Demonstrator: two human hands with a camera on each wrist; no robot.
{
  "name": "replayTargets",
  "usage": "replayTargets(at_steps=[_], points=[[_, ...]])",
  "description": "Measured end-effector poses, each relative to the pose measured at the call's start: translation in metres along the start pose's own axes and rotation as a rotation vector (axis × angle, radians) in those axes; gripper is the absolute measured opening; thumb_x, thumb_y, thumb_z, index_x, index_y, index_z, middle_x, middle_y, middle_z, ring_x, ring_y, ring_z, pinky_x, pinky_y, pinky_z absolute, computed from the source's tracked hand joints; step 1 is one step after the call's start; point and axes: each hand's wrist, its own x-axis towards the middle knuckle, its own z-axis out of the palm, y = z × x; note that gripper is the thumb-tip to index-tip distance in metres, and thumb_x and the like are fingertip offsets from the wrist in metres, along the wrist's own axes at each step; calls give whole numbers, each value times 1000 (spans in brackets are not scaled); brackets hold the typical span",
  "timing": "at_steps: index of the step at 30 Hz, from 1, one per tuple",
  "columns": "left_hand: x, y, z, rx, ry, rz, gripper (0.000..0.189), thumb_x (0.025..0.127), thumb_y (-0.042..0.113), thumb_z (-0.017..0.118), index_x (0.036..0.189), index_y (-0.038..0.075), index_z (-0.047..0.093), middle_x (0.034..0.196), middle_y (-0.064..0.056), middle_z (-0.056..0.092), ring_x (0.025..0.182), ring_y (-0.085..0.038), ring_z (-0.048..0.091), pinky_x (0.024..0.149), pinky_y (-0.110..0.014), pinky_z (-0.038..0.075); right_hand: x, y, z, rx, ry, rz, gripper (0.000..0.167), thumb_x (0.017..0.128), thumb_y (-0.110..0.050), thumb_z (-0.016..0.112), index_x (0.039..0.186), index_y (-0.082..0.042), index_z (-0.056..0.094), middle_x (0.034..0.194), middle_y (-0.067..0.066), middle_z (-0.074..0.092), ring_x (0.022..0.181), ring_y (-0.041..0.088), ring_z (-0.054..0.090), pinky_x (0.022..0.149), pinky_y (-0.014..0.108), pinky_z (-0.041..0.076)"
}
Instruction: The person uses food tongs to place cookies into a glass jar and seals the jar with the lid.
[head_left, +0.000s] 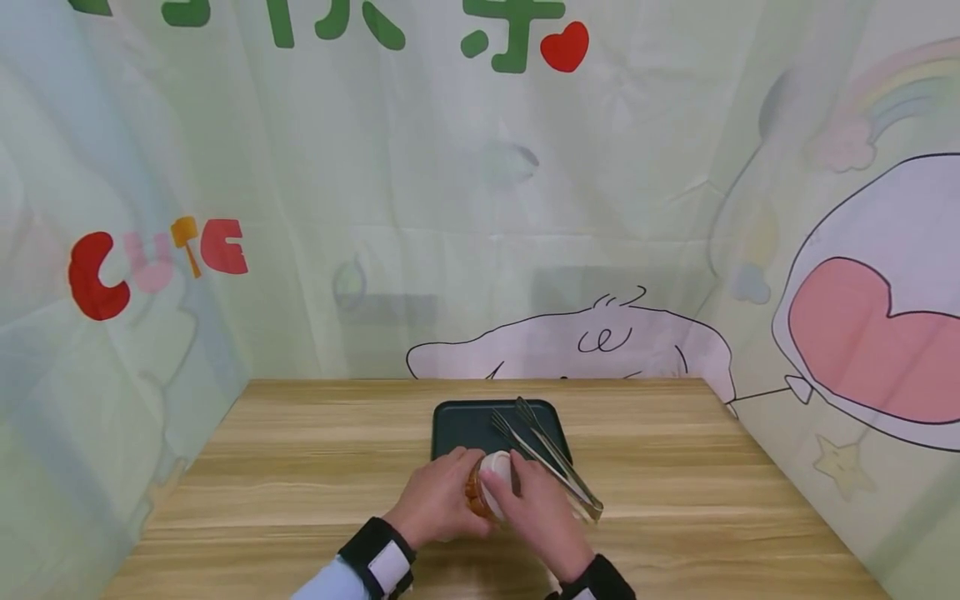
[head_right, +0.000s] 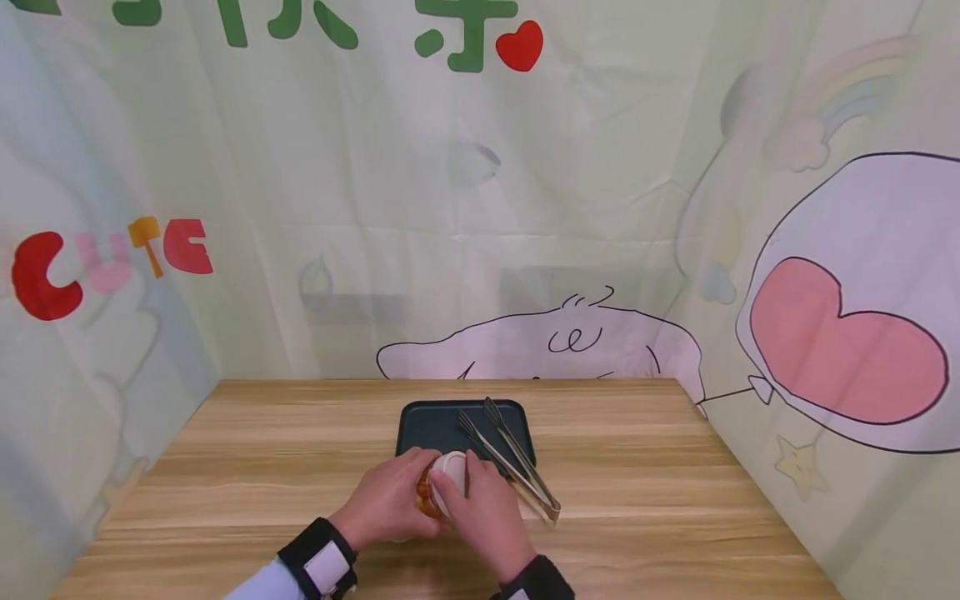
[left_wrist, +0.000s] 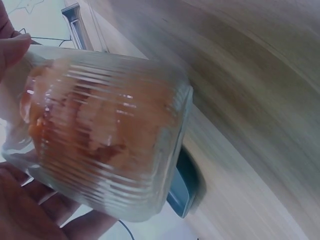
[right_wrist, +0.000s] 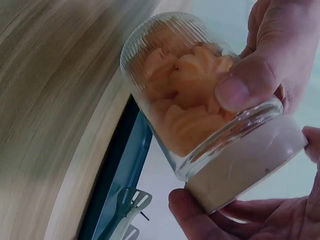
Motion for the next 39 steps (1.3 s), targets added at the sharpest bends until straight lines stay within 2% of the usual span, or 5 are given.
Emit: replayTargets(at_steps=[8,14,20,27,39], points=[[-1,-1,0,-24,2,-9,79,66,45,95,131,17,60,118,-2,66,94,-13,63,85,-40,63,1,13,-13,100,-101,-42,80,98,-56,62,156,-4,43,156,26,47,135,45,56,103,64,52],[-1,-2,-2,-5,-15,-14,83,67,49,93,135,16,58,121,-4,65,97,-16,63,86,-43,62,8,25,-24,132,-226,-144,84,90,-50,77,159,-16,42,162,19,41,133,40,57,100,61,55],[-1,-3,-2,-14,-27,-26,85,68,50,92,138,15,57,121,-4,66,99,-17,64,88,-44,62,10,28,-25,108,-263,-212,83,88,-46,80,157,-16,45,160,21,44,129,39,59,97,59,57],[0,-4,-2,-19,-31,-26,81,68,47,93,134,16,58,117,-1,69,96,-15,64,86,-43,62,7,23,-19,133,-227,-142,79,88,-43,81,154,-12,49,151,21,53,117,32,64,92,53,60],[0,-2,-2,11,-25,-15,78,68,50,94,131,19,60,111,2,68,90,-10,61,81,-39,60,0,1,-9,128,-70,106,73,94,-60,67,131,2,66,121,17,74,98,22,70,80,44,62]])
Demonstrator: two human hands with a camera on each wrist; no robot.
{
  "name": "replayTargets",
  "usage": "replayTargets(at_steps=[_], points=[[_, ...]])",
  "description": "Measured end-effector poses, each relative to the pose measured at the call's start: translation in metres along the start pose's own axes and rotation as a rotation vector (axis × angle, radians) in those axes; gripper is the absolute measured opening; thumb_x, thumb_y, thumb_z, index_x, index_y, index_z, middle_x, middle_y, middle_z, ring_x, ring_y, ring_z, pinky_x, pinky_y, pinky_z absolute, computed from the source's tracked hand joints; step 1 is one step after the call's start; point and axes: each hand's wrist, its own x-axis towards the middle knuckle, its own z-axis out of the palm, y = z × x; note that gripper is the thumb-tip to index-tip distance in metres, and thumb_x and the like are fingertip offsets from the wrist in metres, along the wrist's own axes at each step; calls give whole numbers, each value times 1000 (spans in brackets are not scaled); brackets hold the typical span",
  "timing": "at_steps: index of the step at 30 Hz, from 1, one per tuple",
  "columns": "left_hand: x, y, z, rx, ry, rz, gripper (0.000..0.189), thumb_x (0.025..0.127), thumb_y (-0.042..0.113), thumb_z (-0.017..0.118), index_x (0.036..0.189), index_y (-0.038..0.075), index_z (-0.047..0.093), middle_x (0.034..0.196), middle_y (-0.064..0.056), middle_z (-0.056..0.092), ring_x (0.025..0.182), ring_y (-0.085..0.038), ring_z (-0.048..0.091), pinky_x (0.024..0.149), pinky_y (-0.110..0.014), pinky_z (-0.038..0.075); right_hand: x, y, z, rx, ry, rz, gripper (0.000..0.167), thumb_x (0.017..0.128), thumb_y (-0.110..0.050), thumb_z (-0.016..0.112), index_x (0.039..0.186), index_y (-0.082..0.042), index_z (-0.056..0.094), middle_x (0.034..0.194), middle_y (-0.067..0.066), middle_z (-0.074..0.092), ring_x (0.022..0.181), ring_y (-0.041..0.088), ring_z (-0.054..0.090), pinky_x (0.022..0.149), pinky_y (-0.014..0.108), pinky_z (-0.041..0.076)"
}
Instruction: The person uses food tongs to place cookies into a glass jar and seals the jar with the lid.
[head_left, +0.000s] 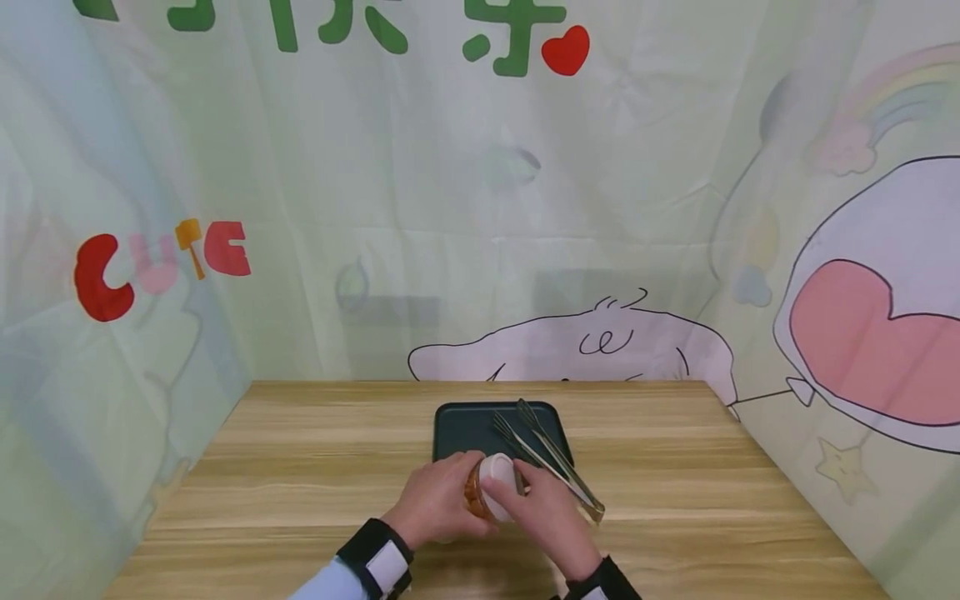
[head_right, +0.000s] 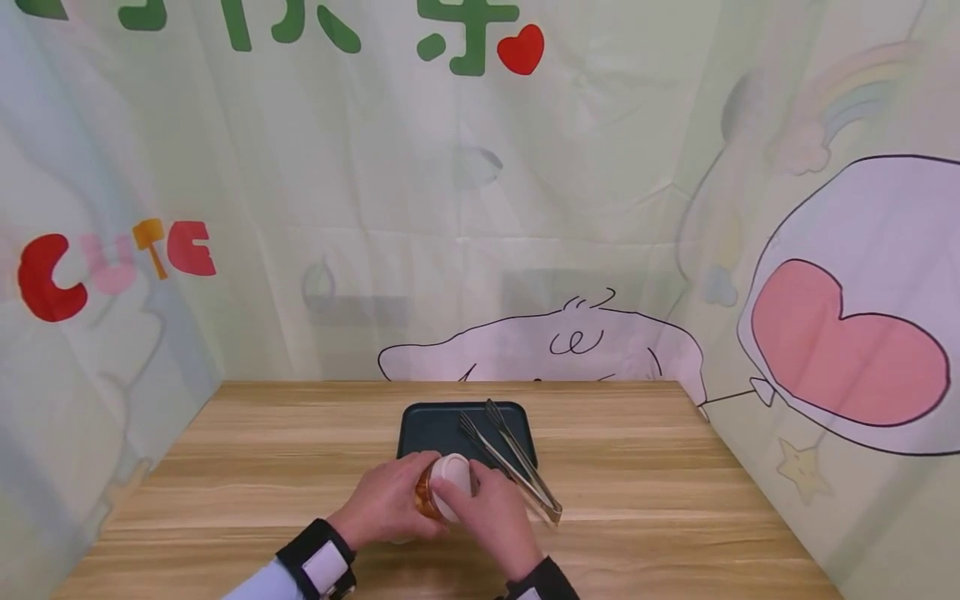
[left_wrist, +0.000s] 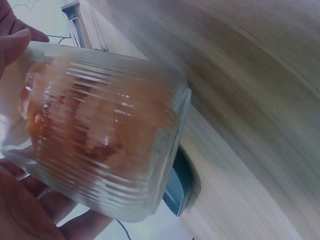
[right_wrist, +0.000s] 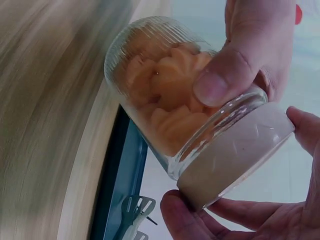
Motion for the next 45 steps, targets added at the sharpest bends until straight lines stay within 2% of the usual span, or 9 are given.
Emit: replayTargets(at_steps=[3,8,15,21,24,31,38,41,45], points=[[0,0,0,1,2,-3,78,68,50,94,131,18,60,112,2,68,91,-11,62,83,-41,60,0,0,0,-32,0,1,75,95,-62,64,133,3,64,122,18,73,101,24,71,81,46,62],[0,-1,1,5,6,8,77,68,49,94,130,19,60,112,2,69,93,-11,63,83,-41,61,3,8,-2,2,-18,-14,85,93,-61,67,150,0,50,141,24,62,115,34,68,88,53,61],[-1,-2,1,-7,-2,11,81,67,50,93,133,18,59,113,2,68,92,-11,62,82,-41,60,6,20,-9,56,-144,-221,88,88,-45,81,159,-13,40,165,23,36,138,45,53,105,62,51],[-1,-2,0,-5,-10,6,83,68,51,92,136,17,58,117,0,68,96,-14,63,85,-44,61,7,22,-14,32,-199,-328,80,89,-37,82,156,-12,46,161,19,43,140,42,51,108,62,49],[-1,-3,1,3,-6,10,83,68,51,92,135,18,58,118,0,68,97,-14,64,85,-44,61,8,20,-14,21,-204,-305,75,91,-38,80,154,-11,49,157,18,48,132,38,57,104,60,53],[-1,-2,1,20,6,30,79,68,50,93,132,19,60,116,2,68,94,-10,62,82,-39,60,7,11,-11,6,-169,-170,75,92,-47,76,151,-7,53,146,21,58,116,31,65,89,52,61],[-1,-1,1,10,-7,31,76,69,49,93,131,20,60,114,3,68,92,-9,61,82,-37,60,4,-1,-6,-43,-65,-20,78,92,-57,71,141,2,60,138,22,66,118,32,67,91,53,60],[-1,-1,0,7,-5,32,76,69,50,93,131,20,60,113,3,68,91,-8,61,81,-37,59,4,-2,-5,-47,-57,-6,80,93,-60,69,142,3,59,139,24,65,122,36,66,93,56,59],[-1,-2,-1,-1,11,38,75,68,50,93,129,21,61,110,5,68,89,-6,59,77,-33,57,6,4,-7,-15,-95,-61,84,93,-57,70,152,1,48,147,24,58,128,39,62,99,60,55]])
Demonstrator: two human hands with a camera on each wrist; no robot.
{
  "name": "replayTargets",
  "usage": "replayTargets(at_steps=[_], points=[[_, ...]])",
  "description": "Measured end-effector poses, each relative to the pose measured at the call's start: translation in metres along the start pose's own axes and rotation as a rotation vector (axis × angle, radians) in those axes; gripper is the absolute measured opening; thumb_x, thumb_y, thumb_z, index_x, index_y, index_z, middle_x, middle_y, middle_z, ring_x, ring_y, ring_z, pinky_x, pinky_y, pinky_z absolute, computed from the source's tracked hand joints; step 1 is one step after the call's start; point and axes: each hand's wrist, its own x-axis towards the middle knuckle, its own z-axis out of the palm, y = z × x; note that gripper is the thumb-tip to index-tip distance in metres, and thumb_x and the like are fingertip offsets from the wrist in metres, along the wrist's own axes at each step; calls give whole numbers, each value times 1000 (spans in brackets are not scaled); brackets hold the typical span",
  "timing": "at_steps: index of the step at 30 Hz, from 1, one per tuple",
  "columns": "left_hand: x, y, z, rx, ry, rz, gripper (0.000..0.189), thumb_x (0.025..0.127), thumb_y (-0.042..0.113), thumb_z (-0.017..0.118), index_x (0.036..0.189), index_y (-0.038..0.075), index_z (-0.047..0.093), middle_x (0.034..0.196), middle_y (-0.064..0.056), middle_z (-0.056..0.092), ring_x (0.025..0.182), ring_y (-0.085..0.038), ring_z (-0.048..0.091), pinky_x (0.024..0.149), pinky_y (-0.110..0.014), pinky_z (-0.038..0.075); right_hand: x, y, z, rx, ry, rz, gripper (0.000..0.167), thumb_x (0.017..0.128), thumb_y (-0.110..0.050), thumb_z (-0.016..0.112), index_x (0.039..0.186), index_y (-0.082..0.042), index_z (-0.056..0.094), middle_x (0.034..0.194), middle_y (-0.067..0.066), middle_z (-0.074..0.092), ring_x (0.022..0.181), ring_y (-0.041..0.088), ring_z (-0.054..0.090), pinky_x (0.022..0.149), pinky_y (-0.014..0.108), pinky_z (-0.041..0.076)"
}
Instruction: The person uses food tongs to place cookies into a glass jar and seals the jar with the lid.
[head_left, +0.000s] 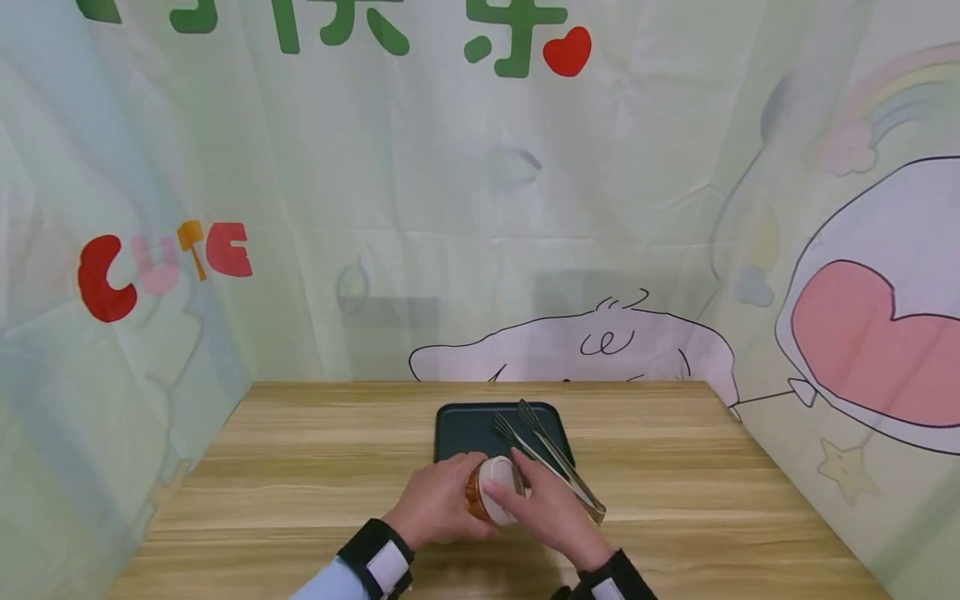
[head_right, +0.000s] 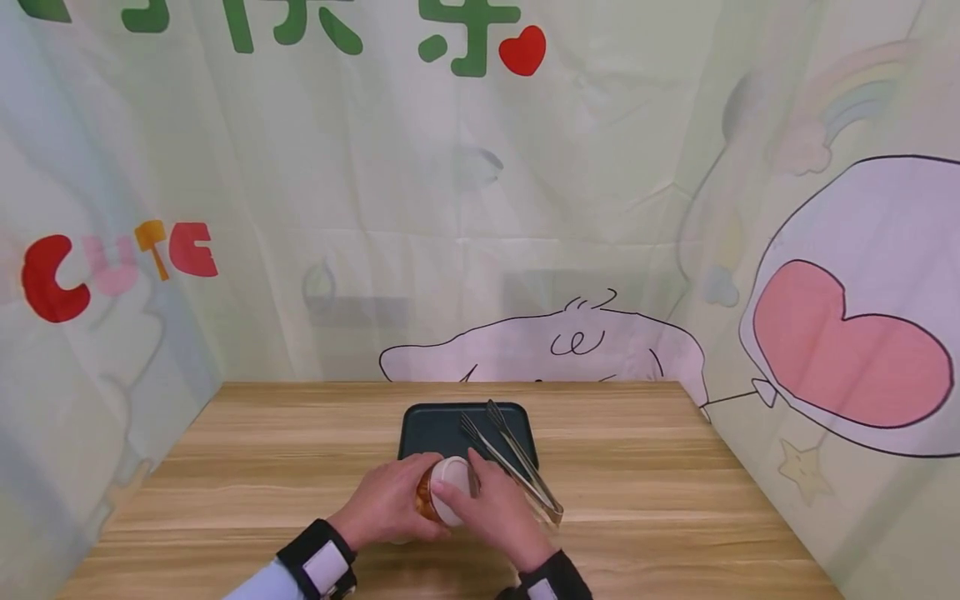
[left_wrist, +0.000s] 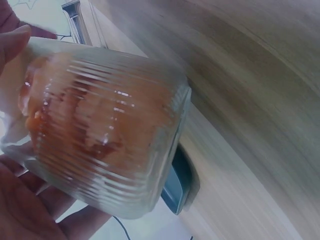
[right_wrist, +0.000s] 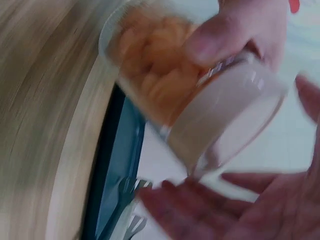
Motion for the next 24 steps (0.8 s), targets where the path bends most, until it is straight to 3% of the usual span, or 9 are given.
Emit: replayTargets(at_steps=[6,13,18,24], points=[[-1,0,-2,-13,18,6,74,67,48,93,127,20,61,107,6,67,88,-7,58,75,-31,55,3,16,-9,42,-69,-152,89,89,-46,80,160,-12,39,162,22,42,139,43,52,105,63,50],[-1,0,-2,-17,-8,-16,78,67,49,92,132,19,60,114,3,68,93,-10,61,81,-38,59,6,20,-11,23,-136,-264,83,87,-38,84,156,-13,45,160,19,46,139,42,52,107,63,49],[0,0,-2,-12,-11,-17,79,67,49,91,133,18,60,116,2,68,95,-11,62,82,-39,60,5,18,-10,-8,-123,-249,78,88,-38,82,154,-13,49,157,18,50,133,37,57,104,59,53],[0,-1,0,-9,-9,-19,78,68,50,92,132,19,60,118,1,69,96,-12,63,84,-41,61,1,11,-7,22,-93,-167,76,88,-40,81,152,-9,52,151,21,55,122,36,64,94,56,59]])
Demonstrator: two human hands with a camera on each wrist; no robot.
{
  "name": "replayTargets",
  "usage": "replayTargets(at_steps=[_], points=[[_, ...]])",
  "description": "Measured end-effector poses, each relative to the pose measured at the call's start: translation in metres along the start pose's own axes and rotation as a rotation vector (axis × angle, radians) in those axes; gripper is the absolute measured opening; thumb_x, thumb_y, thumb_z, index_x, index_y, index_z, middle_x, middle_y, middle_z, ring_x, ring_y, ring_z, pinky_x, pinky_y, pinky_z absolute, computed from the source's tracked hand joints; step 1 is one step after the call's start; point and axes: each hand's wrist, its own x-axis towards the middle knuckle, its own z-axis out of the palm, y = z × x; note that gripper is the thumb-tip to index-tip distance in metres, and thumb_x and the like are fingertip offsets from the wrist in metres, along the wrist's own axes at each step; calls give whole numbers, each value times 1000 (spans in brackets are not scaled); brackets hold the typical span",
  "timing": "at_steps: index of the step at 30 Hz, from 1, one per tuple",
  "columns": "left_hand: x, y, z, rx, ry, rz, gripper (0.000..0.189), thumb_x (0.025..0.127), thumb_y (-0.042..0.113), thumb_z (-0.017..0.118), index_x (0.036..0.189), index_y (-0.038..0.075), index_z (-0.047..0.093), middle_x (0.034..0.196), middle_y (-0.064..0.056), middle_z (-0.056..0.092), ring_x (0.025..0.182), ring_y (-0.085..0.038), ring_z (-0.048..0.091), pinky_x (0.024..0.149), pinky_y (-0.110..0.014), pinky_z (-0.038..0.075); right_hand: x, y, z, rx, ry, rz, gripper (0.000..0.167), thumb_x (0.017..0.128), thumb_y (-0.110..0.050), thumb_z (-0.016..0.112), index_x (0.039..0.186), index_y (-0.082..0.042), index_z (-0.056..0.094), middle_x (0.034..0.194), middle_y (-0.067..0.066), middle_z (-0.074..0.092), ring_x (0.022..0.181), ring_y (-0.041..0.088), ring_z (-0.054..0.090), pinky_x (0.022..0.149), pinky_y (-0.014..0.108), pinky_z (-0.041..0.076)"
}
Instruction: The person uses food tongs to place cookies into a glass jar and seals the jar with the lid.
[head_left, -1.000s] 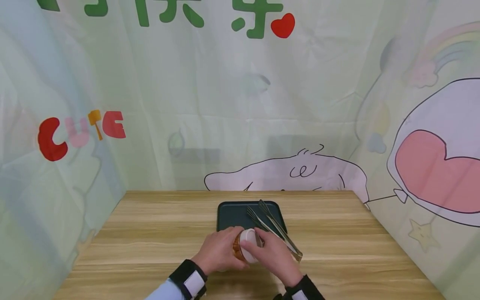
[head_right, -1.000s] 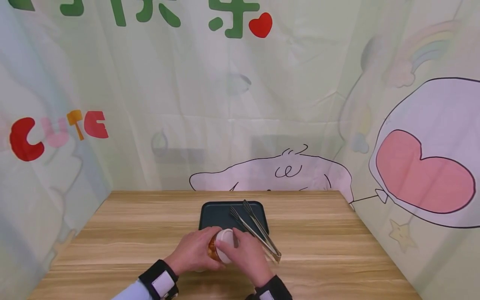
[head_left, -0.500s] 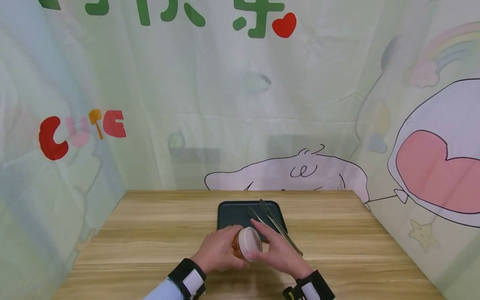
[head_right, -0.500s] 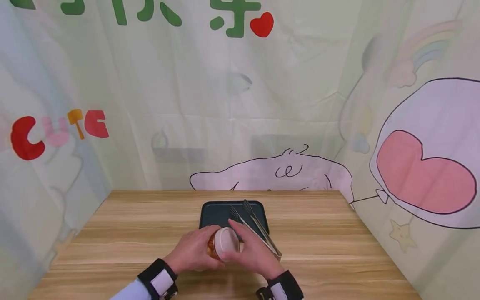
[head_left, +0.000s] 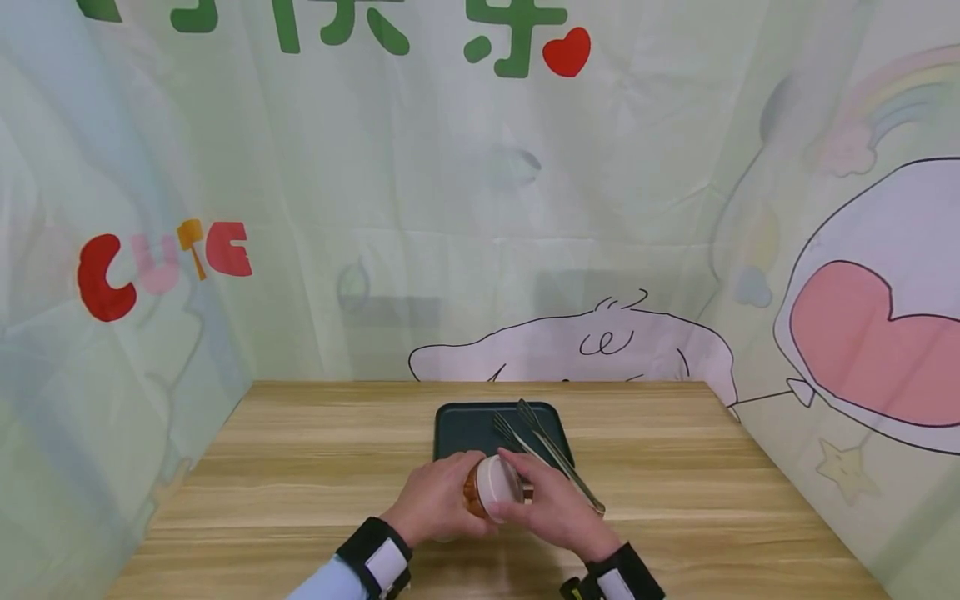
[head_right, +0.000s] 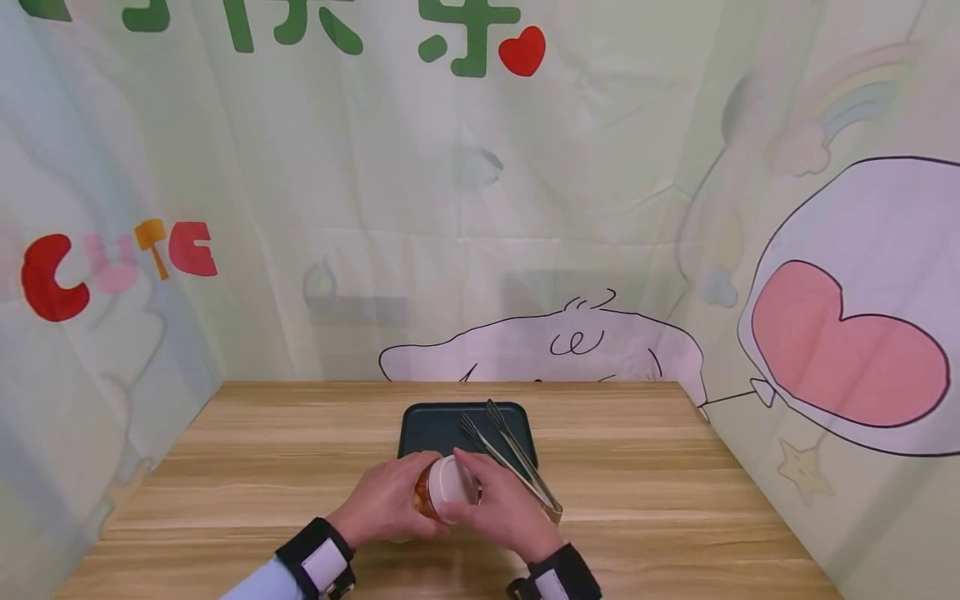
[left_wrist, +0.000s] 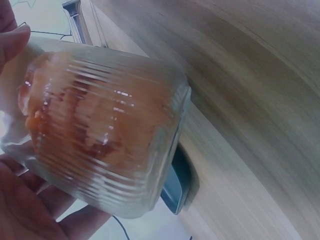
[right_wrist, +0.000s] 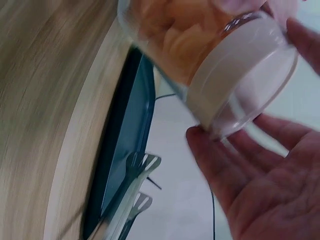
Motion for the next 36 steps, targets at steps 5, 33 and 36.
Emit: replayTargets(at_steps=[5,33,36], points=[[1,0,0,-11,2,4,74,68,48,93,129,21,61,113,4,68,93,-10,61,81,-39,60,1,-11,3,6,55,139,77,90,-48,78,146,-1,55,138,21,65,111,29,67,86,50,62],[0,0,-2,-16,-39,-19,81,71,50,91,137,17,59,123,-2,68,101,-16,64,90,-48,61,2,2,0,-31,-49,-42,89,83,-44,86,156,-15,46,160,17,47,137,39,53,106,65,49],[0,-1,-2,-15,-33,-17,81,70,49,91,137,18,59,123,-1,68,102,-16,63,90,-47,61,2,1,1,-32,-38,-30,83,86,-41,84,155,-14,47,158,17,49,134,38,55,104,64,51]])
